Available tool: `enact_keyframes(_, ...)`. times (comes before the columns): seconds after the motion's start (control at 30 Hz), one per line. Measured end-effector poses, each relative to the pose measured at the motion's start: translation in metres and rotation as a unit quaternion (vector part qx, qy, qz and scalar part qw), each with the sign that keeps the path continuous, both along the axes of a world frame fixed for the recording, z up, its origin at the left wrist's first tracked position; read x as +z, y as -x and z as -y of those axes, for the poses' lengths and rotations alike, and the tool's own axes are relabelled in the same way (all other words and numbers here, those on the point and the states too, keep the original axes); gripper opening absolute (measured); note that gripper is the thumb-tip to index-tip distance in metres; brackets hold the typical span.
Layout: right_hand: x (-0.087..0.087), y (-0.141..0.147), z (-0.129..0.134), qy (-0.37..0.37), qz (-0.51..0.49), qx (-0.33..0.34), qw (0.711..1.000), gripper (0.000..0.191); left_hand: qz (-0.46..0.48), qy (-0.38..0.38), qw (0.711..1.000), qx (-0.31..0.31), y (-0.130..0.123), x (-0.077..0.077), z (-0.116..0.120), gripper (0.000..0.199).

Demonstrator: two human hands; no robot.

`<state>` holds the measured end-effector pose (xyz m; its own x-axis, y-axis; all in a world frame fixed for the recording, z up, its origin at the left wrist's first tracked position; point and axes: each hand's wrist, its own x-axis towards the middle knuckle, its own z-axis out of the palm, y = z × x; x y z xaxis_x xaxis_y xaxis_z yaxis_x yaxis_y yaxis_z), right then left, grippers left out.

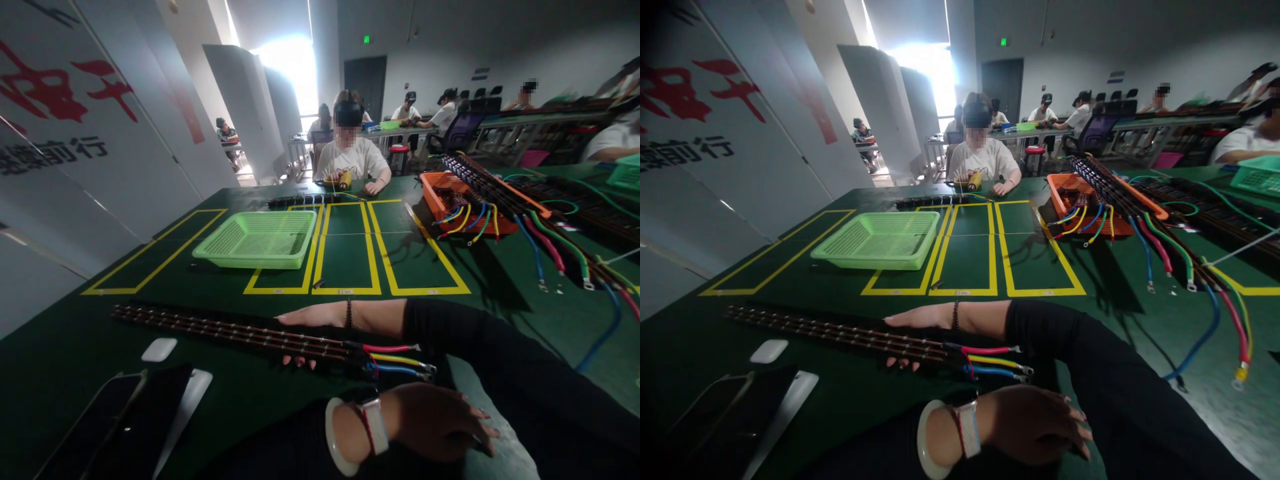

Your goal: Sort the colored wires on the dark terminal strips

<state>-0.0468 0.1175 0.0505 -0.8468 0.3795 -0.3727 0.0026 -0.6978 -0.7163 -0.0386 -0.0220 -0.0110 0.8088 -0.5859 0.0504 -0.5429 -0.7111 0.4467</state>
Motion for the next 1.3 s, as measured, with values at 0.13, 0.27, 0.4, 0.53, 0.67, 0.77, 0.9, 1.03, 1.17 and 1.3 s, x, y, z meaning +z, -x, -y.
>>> enact_keyframes(0.13,-0.013,-0.006,-0.011,0.001,0.020,-0.019,1.000,0.059,-0.021,-0.013,1.000,0.009,0.001,0.007,0.000,0.039)
enact_keyframes(0.27,-0.019,-0.017,-0.018,-0.012,0.109,-0.066,0.992,0.058,-0.041,0.017,0.999,0.020,0.003,0.011,0.001,0.038)
enact_keyframes(0.4,-0.011,-0.032,-0.023,-0.167,0.204,-0.098,0.960,0.059,-0.037,0.044,0.998,0.032,0.003,0.008,0.000,0.037)
enact_keyframes(0.53,0.001,-0.042,-0.024,-0.371,0.304,-0.144,0.866,0.062,-0.032,0.074,0.996,0.029,0.003,0.005,0.000,0.037)
enact_keyframes(0.67,0.010,-0.058,-0.019,-0.458,0.347,-0.119,0.810,0.058,-0.009,0.104,0.994,0.044,0.005,0.006,-0.001,0.035)
enact_keyframes(0.77,0.014,-0.080,-0.002,-0.544,0.320,-0.141,0.763,0.048,-0.011,0.118,0.992,0.041,0.006,0.009,-0.003,0.034)
enact_keyframes(0.9,0.010,-0.116,0.040,-0.559,0.370,-0.229,0.705,0.039,-0.043,0.148,0.985,0.075,0.007,0.010,-0.003,0.033)
enact_keyframes(1.03,-0.013,-0.144,0.089,-0.531,0.421,-0.323,0.661,0.036,-0.065,0.240,0.964,0.098,0.009,0.016,-0.003,0.031)
enact_keyframes(1.17,-0.038,-0.153,0.124,-0.529,0.421,-0.324,0.662,0.039,-0.144,0.341,0.915,0.160,0.012,0.030,-0.005,0.030)
enact_keyframes(1.3,-0.050,-0.152,0.139,-0.568,0.462,-0.279,0.622,0.043,-0.248,0.476,0.814,0.220,0.009,0.035,-0.007,0.031)
